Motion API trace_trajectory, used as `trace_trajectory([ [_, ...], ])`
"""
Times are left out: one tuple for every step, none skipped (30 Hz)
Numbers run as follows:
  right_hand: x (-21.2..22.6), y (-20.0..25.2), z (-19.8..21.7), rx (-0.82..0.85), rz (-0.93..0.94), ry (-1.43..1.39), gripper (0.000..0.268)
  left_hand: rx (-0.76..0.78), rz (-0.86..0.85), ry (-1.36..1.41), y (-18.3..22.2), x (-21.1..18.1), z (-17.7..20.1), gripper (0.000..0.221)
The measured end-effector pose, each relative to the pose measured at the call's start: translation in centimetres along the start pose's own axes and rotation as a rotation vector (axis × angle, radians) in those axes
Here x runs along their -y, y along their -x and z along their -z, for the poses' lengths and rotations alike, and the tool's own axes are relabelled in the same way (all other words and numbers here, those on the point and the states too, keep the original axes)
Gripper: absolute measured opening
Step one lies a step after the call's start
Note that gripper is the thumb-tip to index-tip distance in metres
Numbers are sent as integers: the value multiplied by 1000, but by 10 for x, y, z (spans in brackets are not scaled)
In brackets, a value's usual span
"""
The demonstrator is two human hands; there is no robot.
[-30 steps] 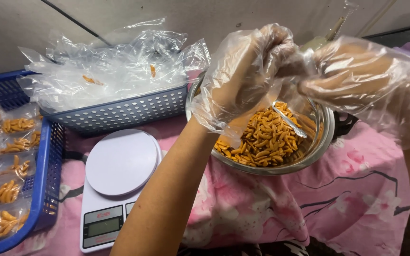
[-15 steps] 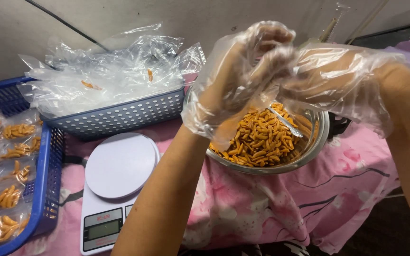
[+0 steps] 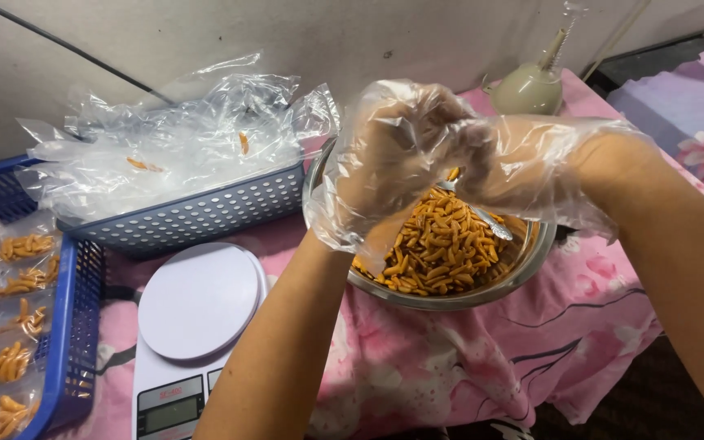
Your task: Manually filling small plastic bags with snacks from a large bowl.
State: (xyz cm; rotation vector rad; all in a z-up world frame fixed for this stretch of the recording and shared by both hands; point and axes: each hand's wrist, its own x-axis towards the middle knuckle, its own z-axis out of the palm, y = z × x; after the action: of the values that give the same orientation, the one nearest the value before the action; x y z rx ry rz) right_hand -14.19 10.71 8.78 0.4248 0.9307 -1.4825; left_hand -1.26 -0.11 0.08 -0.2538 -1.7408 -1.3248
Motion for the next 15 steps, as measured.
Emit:
trace_trajectory([
  [1, -1, 0, -5, 9, 33, 48, -8, 7, -47, -2, -3, -4, 7],
  [-1, -2, -2, -10, 17, 66, 47, -15, 14, -94, -5, -7, -8, 8],
  [-2, -4, -1, -13, 25, 102, 47, -16, 18, -94, -5, 3, -4, 8],
  [-2, -5, -1, -15, 32, 139, 46, 16, 46, 205, -6, 12, 0, 8],
  [-2, -4, -2, -14, 44, 176, 46, 51, 69, 502, -8, 21, 5, 21],
  [-2, -5, -3, -12, 56, 212, 45, 53, 68, 500, -8, 2, 4, 21],
  [-1, -4, -4, -11, 71, 248, 44, 10, 42, 124, -9, -17, 3, 17],
  [0, -4, -6, -10, 86, 283, 44, -34, 15, -251, -9, -35, 3, 15],
  [-1, -4, -5, -12, 94, 320, 43, -34, 18, -251, -6, -29, 6, 15],
  [-2, -5, -4, -14, 102, 356, 43, -52, 55, -232, -2, -22, 9, 24],
  [-3, -6, -4, -15, 111, 394, 42, -69, 90, -214, 1, -16, 12, 36],
  [-3, -7, -4, -16, 120, 431, 42, -70, 91, -214, 6, -6, 12, 36],
  [-3, -8, -5, -16, 132, 469, 41, -85, 162, -99, 9, 4, 12, 31],
  [-2, -9, -6, -15, 145, 506, 40, -100, 233, 16, 12, 15, 12, 26],
  [-1, -12, -5, -17, 155, 542, 40, -99, 234, 17, 10, 2, 11, 26],
])
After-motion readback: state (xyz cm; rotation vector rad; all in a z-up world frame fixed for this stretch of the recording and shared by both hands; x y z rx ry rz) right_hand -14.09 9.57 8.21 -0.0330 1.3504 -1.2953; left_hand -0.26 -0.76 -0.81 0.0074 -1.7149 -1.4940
